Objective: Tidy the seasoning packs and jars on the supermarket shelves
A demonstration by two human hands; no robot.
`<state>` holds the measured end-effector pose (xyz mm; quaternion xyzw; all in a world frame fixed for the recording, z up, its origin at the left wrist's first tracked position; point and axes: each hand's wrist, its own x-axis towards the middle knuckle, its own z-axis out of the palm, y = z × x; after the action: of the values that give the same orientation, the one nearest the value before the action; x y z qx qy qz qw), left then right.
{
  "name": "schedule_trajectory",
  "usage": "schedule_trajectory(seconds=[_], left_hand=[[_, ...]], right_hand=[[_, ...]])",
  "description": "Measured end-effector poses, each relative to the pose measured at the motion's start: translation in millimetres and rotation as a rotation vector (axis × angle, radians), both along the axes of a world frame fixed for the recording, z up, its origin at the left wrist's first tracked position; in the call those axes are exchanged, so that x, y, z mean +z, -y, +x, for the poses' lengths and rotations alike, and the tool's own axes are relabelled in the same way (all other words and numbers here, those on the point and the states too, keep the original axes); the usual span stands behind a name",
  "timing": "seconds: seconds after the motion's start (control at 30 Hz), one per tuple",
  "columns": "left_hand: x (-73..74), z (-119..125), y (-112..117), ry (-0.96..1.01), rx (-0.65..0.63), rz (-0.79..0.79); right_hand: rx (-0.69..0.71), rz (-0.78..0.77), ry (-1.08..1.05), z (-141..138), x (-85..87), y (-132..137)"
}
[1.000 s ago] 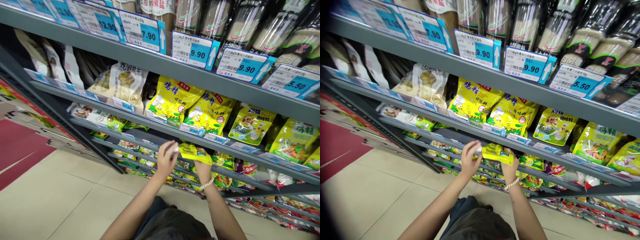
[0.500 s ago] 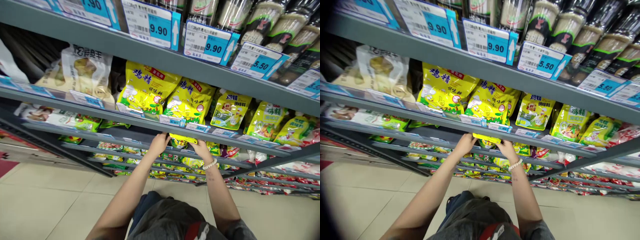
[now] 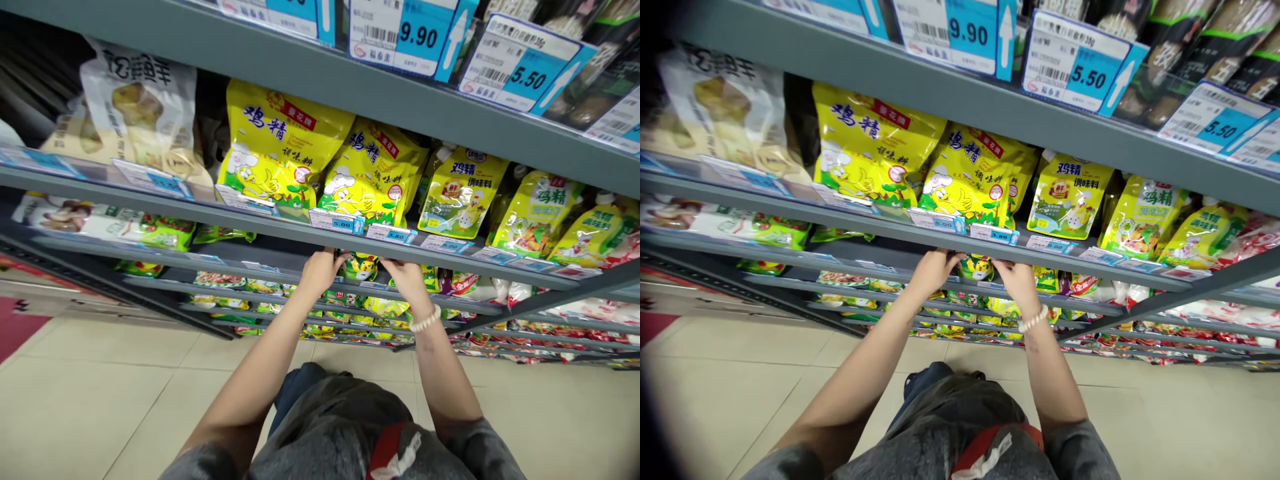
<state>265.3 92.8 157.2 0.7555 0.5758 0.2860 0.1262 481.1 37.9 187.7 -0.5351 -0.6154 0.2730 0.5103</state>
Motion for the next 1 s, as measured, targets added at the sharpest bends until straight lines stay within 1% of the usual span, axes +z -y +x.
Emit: schedule_trajectory(seconds=[0.03,0.07,0.1,0.13,0.17,0.2,0.23,0.27,0.3,0.33,0.37,0.4,0.43,0.47,0.5,0.57,0.63,0.7,0.8,0.87,0.93,0.97,1.0], left_hand=[[-7.1,-4.6,8.6,0.055,0.012,0.105],[-16.3,-10.2,19.0,0.112,0.025,0.237],[-27.8,-16.3,30.7,0.165,0.022,0.378],[-41.3,-22.1,43.1,0.21,0.016,0.507],[-56.7,-26.7,55.5,0.25,0.009,0.609],[-73.4,-29.0,67.3,0.282,-0.003,0.664],[-90.7,-28.3,78.0,0.307,-0.032,0.657],[-107.7,-23.8,87.3,0.312,-0.091,0.593],[-123.7,-15.4,94.9,0.306,-0.173,0.495],[-137.8,-3.3,100.5,0.291,-0.283,0.381],[-149.3,11.8,104.1,0.265,-0.393,0.271],[-157.8,28.8,105.4,0.229,-0.49,0.169],[-163.2,46.5,104.4,0.192,-0.554,0.077],[-165.6,63.5,101.3,0.156,-0.571,-0.002],[-165.5,78.7,96.4,0.131,-0.545,-0.066],[-160.0,100.7,83.7,0.113,-0.437,-0.132],[-151.7,110.3,72.6,0.093,-0.385,-0.147],[-144.9,110.2,68.3,0.074,-0.384,-0.146],[-142.9,97.6,75.8,0.068,-0.452,-0.14],[-148.9,79.5,84.3,0.111,-0.529,-0.12],[-161.3,50.7,91.2,0.187,-0.556,-0.095],[-169.7,31.8,93.4,0.219,-0.526,-0.09],[-179.0,10.2,94.7,0.239,-0.467,-0.096]], right_hand=[[-0.027,-0.017,0.013,4.7,-2.4,23.4],[-0.109,0.018,0.022,12.0,-9.2,47.7],[-0.219,0.085,0.022,21.8,-21.0,71.6],[-0.35,0.162,-0.001,33.9,-37.9,94.0],[-0.461,0.19,-0.018,47.7,-59.1,114.1],[-0.532,0.141,-0.038,62.0,-83.4,131.4],[-0.56,0.038,-0.044,75.7,-109.0,145.5],[-0.566,-0.086,-0.035,87.5,-134.2,156.0],[-0.567,-0.195,-0.022,96.6,-157.3,162.5],[-0.538,-0.272,-0.013,102.4,-176.8,164.9],[-0.483,-0.324,-0.003,104.8,-192.0,163.1],[-0.435,-0.342,0.011,104.4,-202.5,157.6],[-0.421,-0.33,0.026,102.2,-208.6,148.9],[-0.44,-0.303,0.046,99.1,-211.0,138.1],[-0.489,-0.277,0.078,96.5,-210.5,126.2],[-0.617,-0.258,0.157,95.7,-205.2,102.4],[-0.682,-0.299,0.246,102.2,-200.1,82.5],[-0.702,-0.348,0.338,111.8,-198.2,69.3],[-0.708,-0.337,0.435,120.3,-198.4,65.8],[-0.679,-0.285,0.423,119.6,-198.4,73.5],[-0.644,-0.267,0.365,116.3,-199.7,85.5],[-0.633,-0.273,0.325,114.6,-201.8,91.8],[-0.612,-0.294,0.296,112.9,-205.1,97.9]])
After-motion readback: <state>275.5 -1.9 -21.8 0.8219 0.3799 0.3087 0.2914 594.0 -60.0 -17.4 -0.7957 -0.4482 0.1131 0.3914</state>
